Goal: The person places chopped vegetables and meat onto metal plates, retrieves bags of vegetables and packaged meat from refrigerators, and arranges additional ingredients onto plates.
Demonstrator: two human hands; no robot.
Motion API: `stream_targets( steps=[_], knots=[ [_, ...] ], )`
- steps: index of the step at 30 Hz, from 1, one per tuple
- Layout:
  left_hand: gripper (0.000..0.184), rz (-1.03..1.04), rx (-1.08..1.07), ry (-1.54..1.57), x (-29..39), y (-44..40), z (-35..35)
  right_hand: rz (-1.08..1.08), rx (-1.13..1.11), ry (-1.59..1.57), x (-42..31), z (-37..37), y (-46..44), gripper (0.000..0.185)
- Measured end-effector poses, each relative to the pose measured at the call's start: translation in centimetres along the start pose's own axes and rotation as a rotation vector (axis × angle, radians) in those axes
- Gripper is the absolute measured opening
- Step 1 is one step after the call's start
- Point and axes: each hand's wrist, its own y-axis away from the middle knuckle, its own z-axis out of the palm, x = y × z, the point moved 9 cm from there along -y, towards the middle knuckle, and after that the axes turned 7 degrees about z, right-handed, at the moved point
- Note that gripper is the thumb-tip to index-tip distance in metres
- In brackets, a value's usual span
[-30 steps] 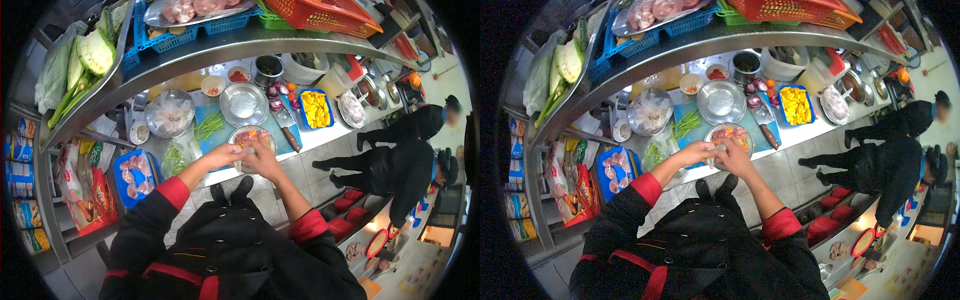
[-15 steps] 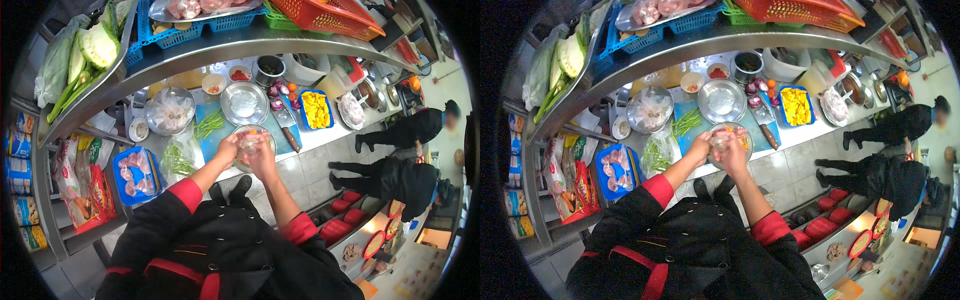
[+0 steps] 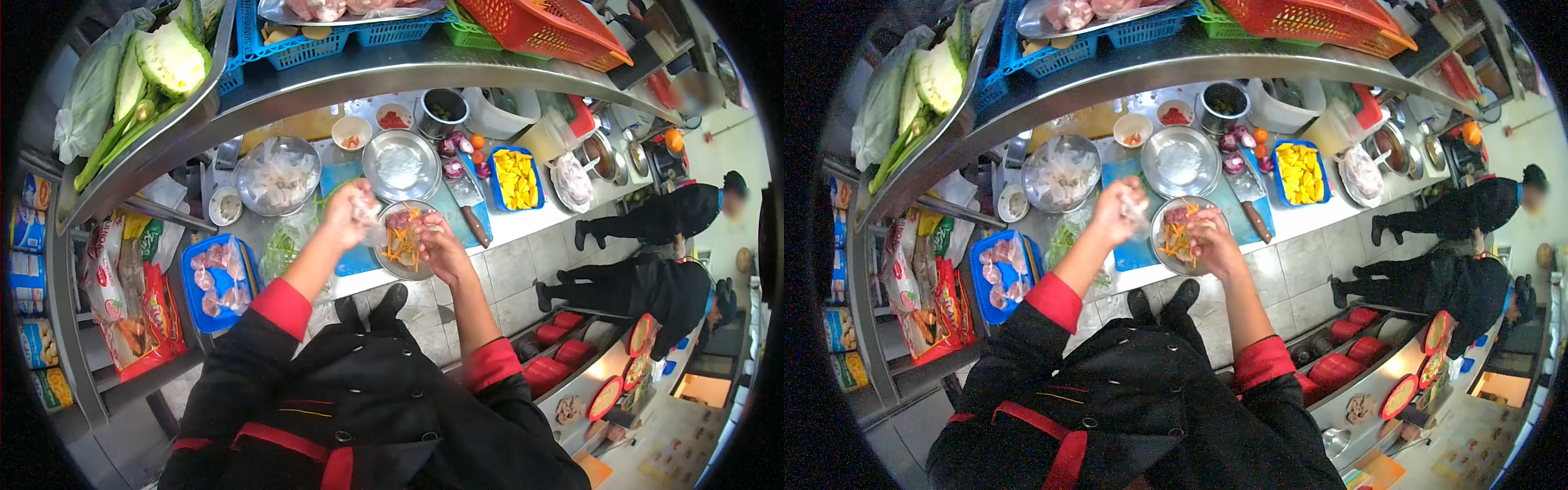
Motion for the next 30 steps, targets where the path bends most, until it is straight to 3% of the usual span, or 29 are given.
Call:
stream_targets(
  steps=[2,3,5,6,7,8,9,11,12,13,16,18,20,21,22,23,25,27,28,30],
  knots=[
    [0.014,-0.008,-0.025,0.002,3.5,0.8,-0.9,0.099,0.305,0.577,0.0,-1.3,0.3,0.030],
    [0.014,-0.006,-0.023,-0.002,4.9,1.4,-1.5,0.098,0.302,0.574,0.7,-1.7,-0.3,0.030],
    [0.023,0.172,0.167,-0.354,9.3,2.7,-4.8,-0.679,0.339,1.585,-1.3,2.7,-0.2,0.029],
    [0.023,0.177,0.173,-0.357,10.3,3.4,-6.1,-0.606,0.338,1.649,-1.0,4.0,-0.3,0.037],
    [0.030,0.260,0.188,-0.868,12.0,4.4,-7.3,-0.607,0.326,1.647,-0.9,5.0,-0.3,0.037],
    [0.038,0.333,0.200,-1.380,13.0,5.3,-7.8,-0.479,0.364,1.738,-0.3,5.1,-0.9,0.039],
    [0.038,0.342,0.216,-1.379,12.6,6.1,-9.3,-0.352,0.399,1.827,0.2,5.0,-1.7,0.040],
    [0.046,0.483,0.096,-1.627,11.6,7.8,-10.4,-0.486,0.348,1.862,0.8,3.8,-2.7,0.043],
    [0.042,0.501,0.163,-1.688,12.0,8.8,-9.5,-0.480,0.367,1.856,0.5,4.0,-2.6,0.047],
    [0.042,0.503,0.183,-1.682,12.3,9.0,-9.1,-0.466,0.388,1.851,0.3,4.0,-2.3,0.051],
    [0.029,0.874,0.330,-1.628,17.1,10.2,-5.6,-0.349,0.464,1.856,-0.4,3.9,-2.0,0.047],
    [0.030,0.984,0.360,-1.546,20.8,9.6,-4.0,-0.283,0.487,1.837,-1.0,4.9,-2.0,0.045],
    [0.046,0.824,0.344,-1.640,22.4,6.0,-7.5,-0.545,0.507,1.795,-2.1,8.0,-2.0,0.039],
    [0.067,0.474,0.318,-1.867,21.9,3.7,-10.8,-0.560,0.503,1.820,-2.2,9.2,-2.2,0.036],
    [0.075,0.282,0.295,-1.990,22.1,3.7,-12.1,-0.574,0.469,1.775,-2.2,10.3,-2.5,0.036],
    [0.075,0.274,0.325,-1.984,22.9,5.0,-13.1,-0.586,0.444,1.729,-2.3,11.2,-2.9,0.037],
    [0.068,0.640,0.348,-1.866,26.7,9.7,-8.8,-0.566,0.379,1.641,-1.9,13.5,-3.7,0.036],
    [0.057,0.577,0.674,-1.701,30.0,17.7,-7.9,-0.546,0.335,1.551,-0.7,14.4,-4.0,0.035],
    [0.055,0.746,0.722,-1.851,30.9,21.2,-9.3,-0.475,0.274,1.530,1.0,14.5,-4.8,0.035],
    [0.060,0.534,0.917,-1.997,30.2,27.9,-14.0,-0.312,0.135,1.446,5.1,15.5,-6.1,0.034]
  ],
)
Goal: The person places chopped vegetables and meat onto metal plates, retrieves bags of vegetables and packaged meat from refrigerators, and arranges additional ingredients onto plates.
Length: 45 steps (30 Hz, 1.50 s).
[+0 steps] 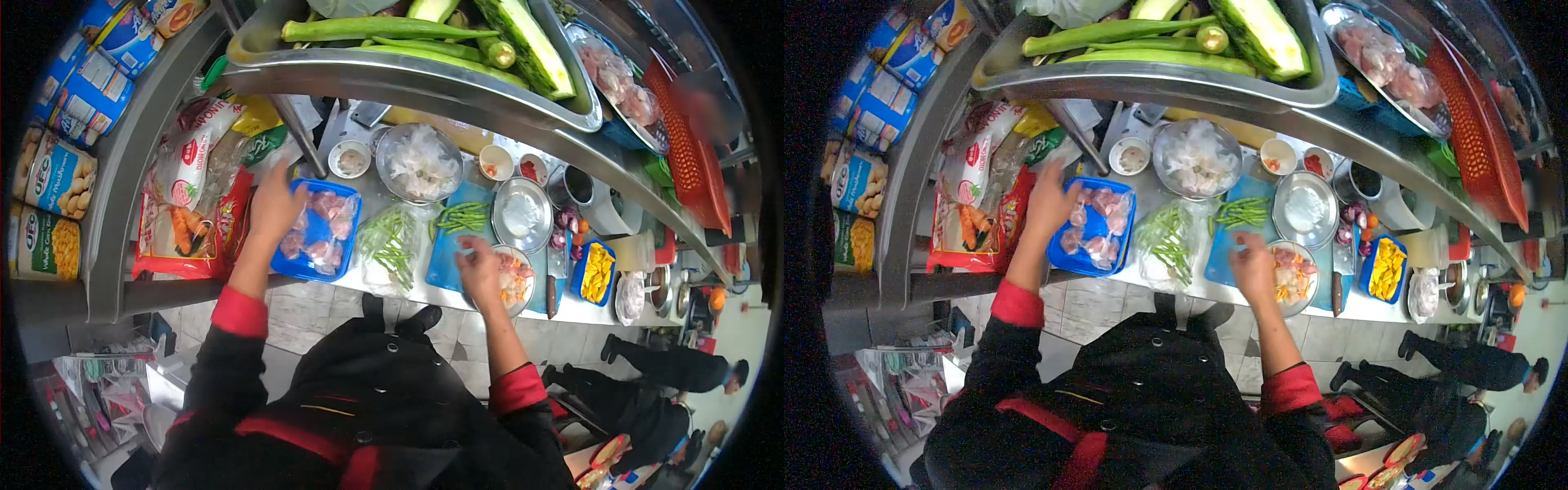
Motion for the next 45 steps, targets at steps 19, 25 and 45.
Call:
stream_targets(
  steps=[19,25,45],
  knots=[
    [0.029,-0.329,-0.308,0.394,-10.6,6.8,2.9,-0.344,-0.398,0.145,-8.9,19.2,2.6,0.022],
    [0.024,-0.334,-0.180,0.677,-4.4,2.4,-5.7,-0.503,-0.627,0.318,-14.7,25.7,3.7,0.038],
    [0.028,-0.398,-0.170,0.583,-4.4,4.0,-9.2,0.065,-1.011,-0.637,-9.7,37.3,-7.6,0.040]
  ],
)
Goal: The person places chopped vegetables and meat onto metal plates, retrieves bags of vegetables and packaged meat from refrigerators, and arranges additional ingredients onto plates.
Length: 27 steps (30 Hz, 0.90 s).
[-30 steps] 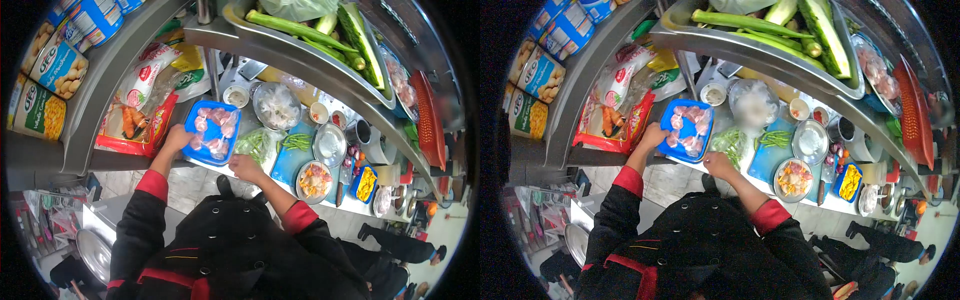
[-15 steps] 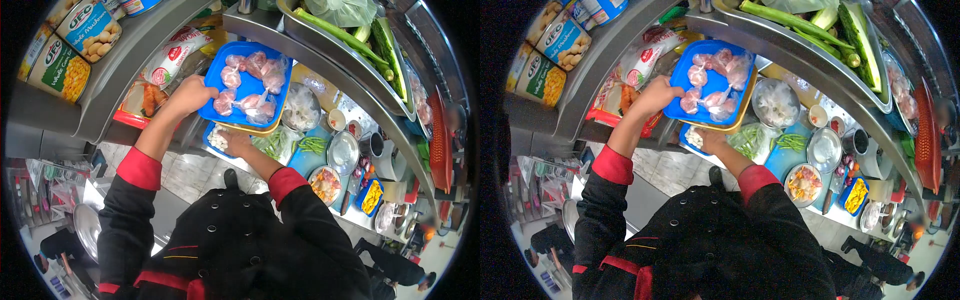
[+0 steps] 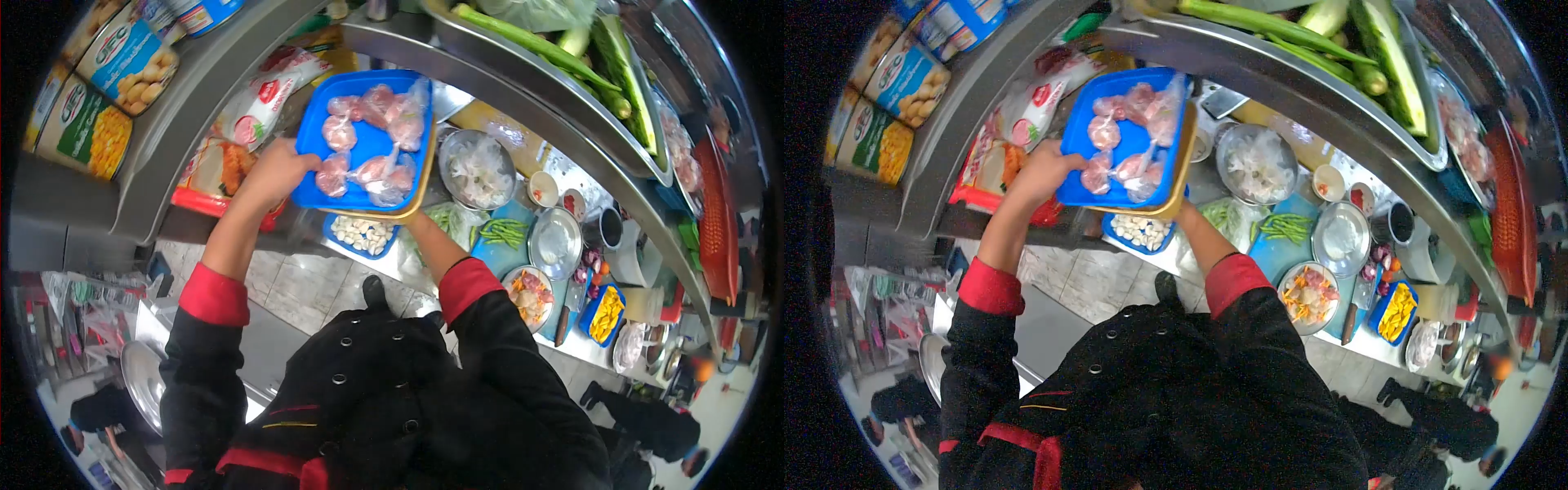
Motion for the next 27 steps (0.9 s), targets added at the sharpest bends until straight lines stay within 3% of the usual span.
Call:
stream_targets(
  steps=[4,5,8,10,12,14,16,17,22,25,27],
  knots=[
    [0.027,0.082,0.027,0.032,-2.0,0.6,0.5,0.199,-0.043,-0.734,2.0,-0.8,4.9,0.034],
    [0.023,0.039,0.052,0.134,-3.0,0.9,1.0,0.273,0.068,-0.753,-0.1,-1.1,9.4,0.018],
    [0.018,0.012,0.011,0.145,-6.3,1.5,3.0,0.208,0.159,-0.834,-3.6,-2.5,21.2,0.014],
    [0.015,-0.064,0.048,0.188,-9.3,2.0,4.4,0.253,0.316,-0.694,-2.8,-6.4,28.6,0.019],
    [0.014,-0.077,0.029,0.225,-10.9,2.3,6.0,0.321,0.634,-0.440,-2.5,-11.5,36.0,0.020],
    [0.014,-0.082,0.010,0.261,-12.2,2.1,7.1,0.134,0.974,0.632,-3.0,-19.2,42.3,0.025],
    [0.014,-0.140,-0.032,0.215,-14.0,1.8,7.8,0.241,1.031,0.712,-5.1,-20.2,45.9,0.028],
    [0.013,-0.095,0.009,0.239,-14.2,1.4,8.0,0.412,1.033,0.755,-2.1,-23.1,47.1,0.037],
    [0.015,-0.120,-0.031,0.240,-14.2,0.5,8.6,0.452,0.929,0.998,-2.5,-24.2,48.0,0.054],
    [0.016,-0.104,-0.041,0.345,-13.9,0.0,8.5,0.469,0.989,0.573,-2.1,-25.0,50.0,0.048],
    [0.016,-0.116,-0.052,0.364,-13.7,-0.2,8.4,0.476,1.001,0.501,-3.9,-24.2,51.1,0.046]
  ],
)
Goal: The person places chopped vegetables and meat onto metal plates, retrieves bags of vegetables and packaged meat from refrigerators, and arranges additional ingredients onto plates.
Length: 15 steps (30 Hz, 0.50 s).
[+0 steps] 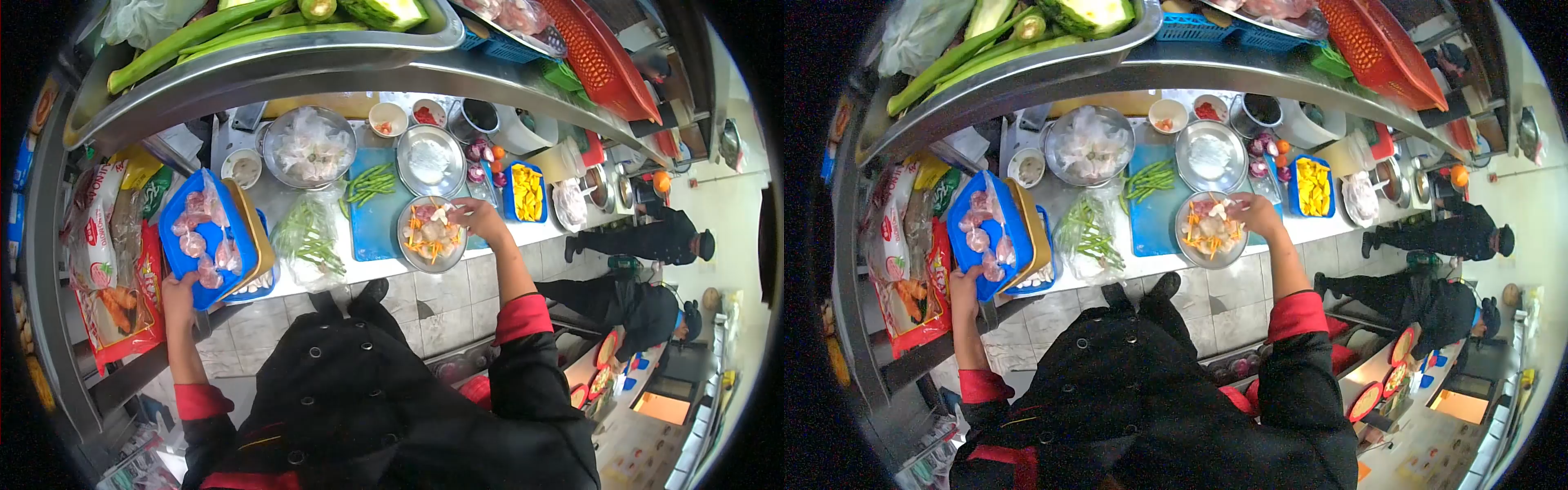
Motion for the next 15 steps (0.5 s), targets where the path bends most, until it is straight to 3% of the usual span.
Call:
stream_targets(
  steps=[3,5,8,13,15],
  knots=[
    [0.018,-0.003,-0.011,-0.024,0.5,0.0,-0.2,0.067,-0.079,-0.224,2.2,-0.5,-1.3,0.035],
    [0.018,0.031,0.025,-0.050,0.6,-0.2,-0.8,0.209,-0.039,-0.720,4.2,-0.9,-1.6,0.024],
    [0.016,0.042,0.024,-0.008,0.8,0.2,-1.0,0.255,-0.168,-0.867,3.5,0.9,-0.7,0.020],
    [0.016,0.047,0.027,-0.001,0.4,0.3,-1.8,0.221,-0.151,-0.703,4.0,3.1,-2.2,0.020],
    [0.016,0.041,0.028,0.001,0.3,0.5,-2.2,0.257,-0.049,-0.613,4.1,2.9,-2.1,0.026]
  ],
)
